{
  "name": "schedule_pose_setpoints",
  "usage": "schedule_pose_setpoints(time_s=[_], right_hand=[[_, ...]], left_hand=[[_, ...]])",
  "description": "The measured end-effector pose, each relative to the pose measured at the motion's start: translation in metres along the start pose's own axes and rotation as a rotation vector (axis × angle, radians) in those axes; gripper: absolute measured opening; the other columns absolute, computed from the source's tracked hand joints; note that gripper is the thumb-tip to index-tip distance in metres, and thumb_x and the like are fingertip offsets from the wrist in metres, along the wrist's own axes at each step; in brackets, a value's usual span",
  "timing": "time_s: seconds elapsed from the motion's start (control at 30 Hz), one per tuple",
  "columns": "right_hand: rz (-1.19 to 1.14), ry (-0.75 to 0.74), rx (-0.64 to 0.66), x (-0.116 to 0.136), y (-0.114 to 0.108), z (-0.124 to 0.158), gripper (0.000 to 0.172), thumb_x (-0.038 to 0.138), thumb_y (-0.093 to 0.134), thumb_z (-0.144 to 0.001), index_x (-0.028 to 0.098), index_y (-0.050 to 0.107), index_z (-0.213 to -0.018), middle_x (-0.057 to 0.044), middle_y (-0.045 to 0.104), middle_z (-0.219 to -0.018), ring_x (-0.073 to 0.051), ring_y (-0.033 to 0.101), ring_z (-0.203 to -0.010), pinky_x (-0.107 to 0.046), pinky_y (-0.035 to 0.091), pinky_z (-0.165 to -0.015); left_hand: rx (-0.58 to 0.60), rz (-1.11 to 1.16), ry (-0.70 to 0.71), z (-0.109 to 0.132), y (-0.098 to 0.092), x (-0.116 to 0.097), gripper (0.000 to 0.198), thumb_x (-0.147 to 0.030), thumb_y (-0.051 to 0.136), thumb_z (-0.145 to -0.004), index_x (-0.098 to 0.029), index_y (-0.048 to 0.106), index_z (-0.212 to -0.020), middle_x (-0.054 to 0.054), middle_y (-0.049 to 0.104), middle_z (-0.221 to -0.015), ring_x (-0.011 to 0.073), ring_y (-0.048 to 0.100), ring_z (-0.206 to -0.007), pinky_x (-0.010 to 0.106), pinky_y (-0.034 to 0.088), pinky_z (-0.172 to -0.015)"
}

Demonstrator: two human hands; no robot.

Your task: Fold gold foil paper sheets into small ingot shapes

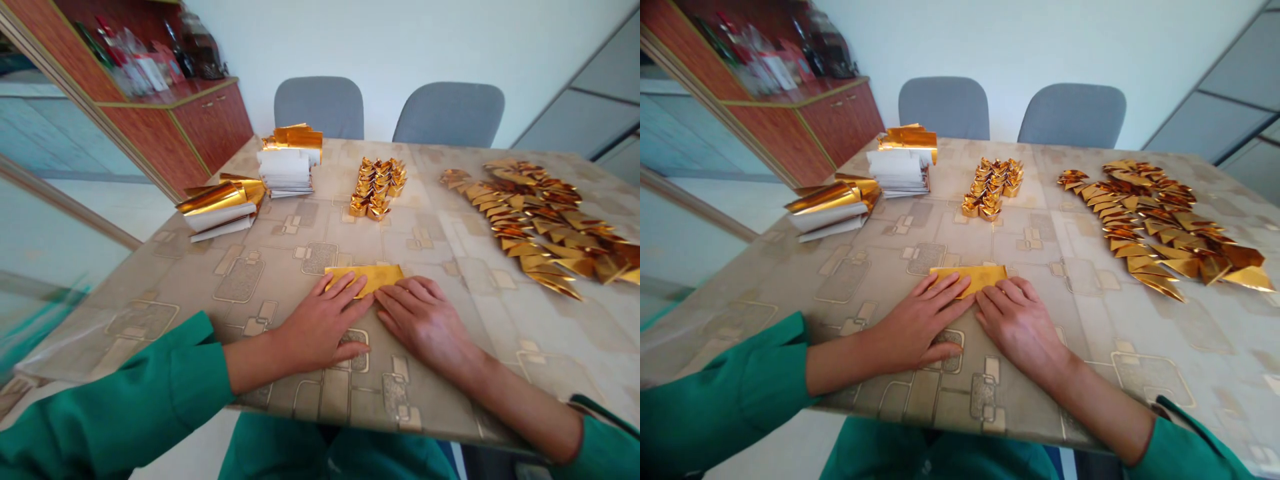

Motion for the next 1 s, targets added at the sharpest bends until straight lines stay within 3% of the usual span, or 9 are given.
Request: schedule_pose_setpoints(time_s=[0.23, 0.37, 0.57, 0.67, 0.87, 1.0], right_hand=[[-0.022, 0.029, 0.085, -0.010, 0.000, 0.017, 0.030, 0.027, 0.054, -0.096, 0.012, 0.066, -0.119, -0.010, 0.068, -0.117, -0.026, 0.058, -0.104, -0.040, 0.047, -0.094], [-0.020, 0.024, 0.114, -0.010, 0.000, 0.019, 0.033, 0.029, 0.053, -0.097, 0.012, 0.064, -0.123, -0.010, 0.067, -0.122, -0.026, 0.058, -0.107, -0.044, 0.044, -0.100], [-0.022, 0.016, 0.117, -0.012, -0.002, 0.018, 0.032, 0.031, 0.052, -0.097, 0.014, 0.064, -0.120, -0.009, 0.069, -0.116, -0.025, 0.059, -0.105, -0.044, 0.041, -0.102], [-0.022, 0.033, 0.139, -0.011, -0.002, 0.012, 0.028, 0.033, 0.052, -0.097, 0.016, 0.066, -0.115, -0.008, 0.070, -0.108, -0.025, 0.059, -0.101, -0.044, 0.040, -0.101], [0.010, 0.005, 0.159, 0.002, -0.001, -0.008, 0.025, 0.030, 0.052, -0.097, 0.020, 0.066, -0.114, -0.007, 0.066, -0.090, -0.022, 0.058, -0.091, -0.040, 0.041, -0.093], [0.010, -0.018, 0.140, -0.001, -0.004, -0.002, 0.022, 0.028, 0.054, -0.096, 0.018, 0.067, -0.111, -0.006, 0.068, -0.091, -0.021, 0.058, -0.092, -0.039, 0.039, -0.095]], left_hand=[[0.078, -0.031, 0.045, 0.001, -0.004, 0.012, 0.073, -0.065, 0.034, -0.094, -0.020, 0.028, -0.152, 0.012, 0.022, -0.161, 0.0280, 0.021, -0.149, 0.049, 0.015, -0.118], [0.088, -0.107, 0.084, 0.013, -0.008, 0.026, 0.071, -0.064, 0.035, -0.094, -0.023, 0.028, -0.152, 0.009, 0.022, -0.161, 0.0254, 0.020, -0.149, 0.050, 0.009, -0.119], [0.044, -0.197, 0.075, 0.045, -0.017, 0.044, 0.062, -0.058, 0.038, -0.096, -0.028, 0.034, -0.150, 0.005, 0.030, -0.160, 0.0246, 0.022, -0.148, 0.047, 0.007, -0.119], [0.010, -0.213, 0.076, 0.048, -0.020, 0.045, 0.060, -0.057, 0.042, -0.095, -0.026, 0.040, -0.147, 0.006, 0.032, -0.158, 0.0257, 0.023, -0.148, 0.046, 0.009, -0.119], [-0.061, -0.177, 0.138, 0.029, -0.024, 0.037, 0.045, -0.046, 0.045, -0.098, -0.017, 0.058, -0.130, 0.009, 0.058, -0.139, 0.0254, 0.047, -0.133, 0.047, 0.020, -0.117], [-0.088, -0.182, 0.154, 0.028, -0.024, 0.039, 0.039, -0.039, 0.046, -0.099, -0.017, 0.060, -0.127, 0.009, 0.063, -0.133, 0.0242, 0.054, -0.126, 0.046, 0.028, -0.114]])
Point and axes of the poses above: each hand's wrist, its own z-axis away from the middle knuckle, its own y-axis out of the palm, x = y × z, the point moved 3 cm from there along -z, towards the middle knuckle
